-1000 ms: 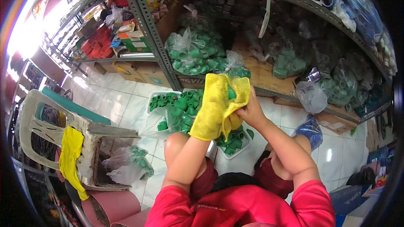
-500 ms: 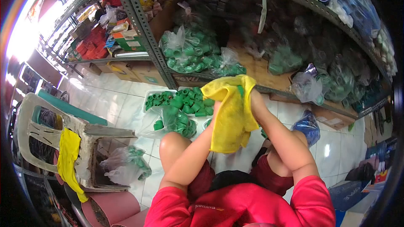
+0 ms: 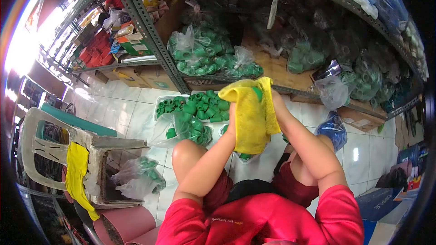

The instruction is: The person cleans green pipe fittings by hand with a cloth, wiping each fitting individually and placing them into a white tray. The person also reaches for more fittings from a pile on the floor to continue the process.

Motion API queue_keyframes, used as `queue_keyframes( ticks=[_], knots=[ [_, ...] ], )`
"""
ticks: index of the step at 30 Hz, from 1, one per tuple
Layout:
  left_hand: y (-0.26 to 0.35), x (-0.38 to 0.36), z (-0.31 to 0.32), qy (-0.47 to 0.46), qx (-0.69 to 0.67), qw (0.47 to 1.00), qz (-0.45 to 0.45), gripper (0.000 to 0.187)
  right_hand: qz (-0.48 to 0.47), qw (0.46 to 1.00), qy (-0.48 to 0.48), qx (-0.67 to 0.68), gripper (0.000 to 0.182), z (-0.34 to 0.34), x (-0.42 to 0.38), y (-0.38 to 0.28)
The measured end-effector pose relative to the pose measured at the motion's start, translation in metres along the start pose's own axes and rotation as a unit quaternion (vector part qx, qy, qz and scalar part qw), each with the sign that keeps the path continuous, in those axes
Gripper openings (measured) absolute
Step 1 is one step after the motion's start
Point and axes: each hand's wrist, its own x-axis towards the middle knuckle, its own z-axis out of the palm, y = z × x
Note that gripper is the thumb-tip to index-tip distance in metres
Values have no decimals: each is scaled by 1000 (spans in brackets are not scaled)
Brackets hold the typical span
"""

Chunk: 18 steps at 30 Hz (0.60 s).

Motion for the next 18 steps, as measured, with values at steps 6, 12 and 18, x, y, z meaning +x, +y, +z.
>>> queue_keyframes(
  ticks=[6,12,18],
  knots=[
    [15,-5,-1,19,-44,998,-35,33,-183,941,54,-278,44,20,-4,22],
    [29,-5,-13,-19,-2,1000,-14,40,-208,953,-31,-220,62,16,-4,15],
    [21,-5,-14,-12,32,999,13,38,-304,904,-8,-302,50,18,-4,17]
  ],
)
